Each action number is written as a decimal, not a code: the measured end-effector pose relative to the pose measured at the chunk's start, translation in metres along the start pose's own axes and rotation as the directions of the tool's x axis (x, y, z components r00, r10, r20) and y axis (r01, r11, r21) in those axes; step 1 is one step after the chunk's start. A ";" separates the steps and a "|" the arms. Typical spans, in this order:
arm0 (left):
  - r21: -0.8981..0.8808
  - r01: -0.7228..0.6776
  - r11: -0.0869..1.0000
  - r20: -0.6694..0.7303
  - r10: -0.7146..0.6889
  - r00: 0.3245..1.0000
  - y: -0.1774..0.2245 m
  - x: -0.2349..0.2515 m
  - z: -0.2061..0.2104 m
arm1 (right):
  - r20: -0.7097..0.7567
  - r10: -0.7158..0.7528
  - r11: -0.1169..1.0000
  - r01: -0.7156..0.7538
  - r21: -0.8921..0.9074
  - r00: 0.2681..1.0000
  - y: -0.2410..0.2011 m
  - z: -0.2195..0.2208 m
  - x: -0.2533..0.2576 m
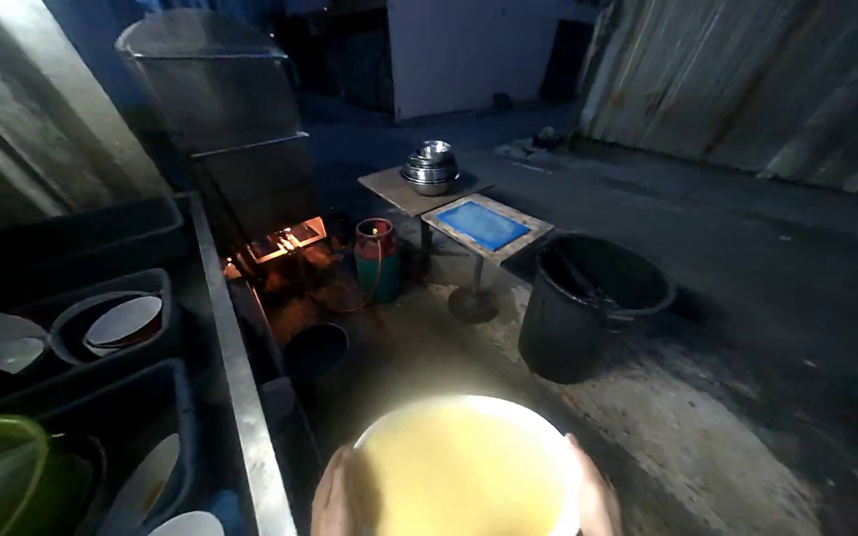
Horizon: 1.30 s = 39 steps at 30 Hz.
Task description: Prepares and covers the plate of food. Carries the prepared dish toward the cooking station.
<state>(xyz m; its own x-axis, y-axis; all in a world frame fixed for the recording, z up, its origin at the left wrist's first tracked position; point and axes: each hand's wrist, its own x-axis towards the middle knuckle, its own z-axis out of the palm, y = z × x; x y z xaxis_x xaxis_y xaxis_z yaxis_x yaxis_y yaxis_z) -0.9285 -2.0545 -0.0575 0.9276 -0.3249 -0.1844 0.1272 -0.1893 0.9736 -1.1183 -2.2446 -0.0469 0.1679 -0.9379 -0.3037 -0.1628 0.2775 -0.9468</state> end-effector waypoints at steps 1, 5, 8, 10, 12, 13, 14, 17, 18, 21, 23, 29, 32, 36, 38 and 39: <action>-0.002 0.000 1.000 -0.022 0.000 1.000 0.004 0.012 0.005 | 0.012 0.008 1.000 -0.008 -0.013 1.000 -0.009 0.012 0.012; 0.026 0.001 1.000 -0.094 0.002 0.996 0.017 0.060 0.017 | 0.126 0.021 0.998 -0.014 -0.055 0.992 -0.034 0.060 0.067; 0.064 0.012 0.998 -0.161 -0.002 0.987 0.025 0.096 0.027 | 0.198 0.038 0.997 -0.024 -0.071 0.979 -0.047 0.101 0.112; 0.082 0.000 0.997 -0.211 0.017 0.977 0.028 0.120 0.034 | 0.253 0.032 0.997 -0.013 -0.075 0.967 -0.054 0.128 0.142; 0.077 0.004 0.997 -0.264 0.016 0.964 0.030 0.144 0.041 | 0.309 0.022 0.997 0.003 -0.079 0.951 -0.061 0.156 0.173; 0.063 0.012 0.998 -0.294 0.007 0.956 0.031 0.157 0.045 | 0.329 0.019 0.997 0.008 -0.081 0.944 -0.067 0.171 0.186; 0.048 0.018 0.999 -0.323 -0.002 0.946 0.032 0.170 0.049 | 0.355 0.016 0.996 0.017 -0.090 0.935 -0.074 0.185 0.199; 0.002 0.017 1.000 -0.404 -0.015 0.915 0.042 0.208 0.061 | 0.457 -0.005 0.991 0.067 -0.118 0.889 -0.098 0.227 0.237; -0.014 0.024 1.000 -0.431 -0.027 0.902 0.045 0.220 0.065 | 0.470 -0.004 0.989 0.073 -0.129 0.883 -0.103 0.241 0.248; -0.041 0.042 0.998 -0.491 -0.057 0.869 0.054 0.256 0.074 | 0.495 0.018 0.985 0.070 -0.158 0.869 -0.119 0.284 0.278; -0.049 0.061 0.997 -0.514 -0.077 0.854 0.059 0.284 0.076 | 0.549 0.014 0.981 0.096 -0.170 0.836 -0.128 0.313 0.299; -0.074 0.087 0.993 -0.593 -0.114 0.797 0.065 0.371 0.074 | 0.638 -0.018 0.978 0.148 -0.150 0.770 -0.144 0.410 0.350; -0.080 0.070 0.994 -0.618 -0.105 0.779 0.069 0.418 0.068 | 0.646 0.001 0.976 0.141 -0.167 0.763 -0.154 0.462 0.369; -0.074 0.077 0.994 -0.638 -0.107 0.763 0.079 0.480 0.053 | 0.686 0.014 0.971 0.154 -0.183 0.727 -0.166 0.533 0.394; -0.067 0.074 0.995 -0.656 -0.100 0.748 0.087 0.512 0.044 | 0.702 0.013 0.970 0.162 -0.183 0.713 -0.176 0.570 0.401; -0.063 0.073 0.995 -0.671 -0.097 0.736 0.090 0.527 0.040 | 0.707 0.019 0.969 0.160 -0.186 0.707 -0.181 0.588 0.405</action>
<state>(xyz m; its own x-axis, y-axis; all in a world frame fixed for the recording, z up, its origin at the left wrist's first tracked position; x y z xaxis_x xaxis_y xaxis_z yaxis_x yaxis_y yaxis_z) -0.4419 -2.2798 -0.0721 0.9055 0.4007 -0.1399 0.2169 -0.1536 0.9640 -0.4494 -2.5521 -0.0612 0.8029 -0.5105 -0.3077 -0.3122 0.0797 -0.9467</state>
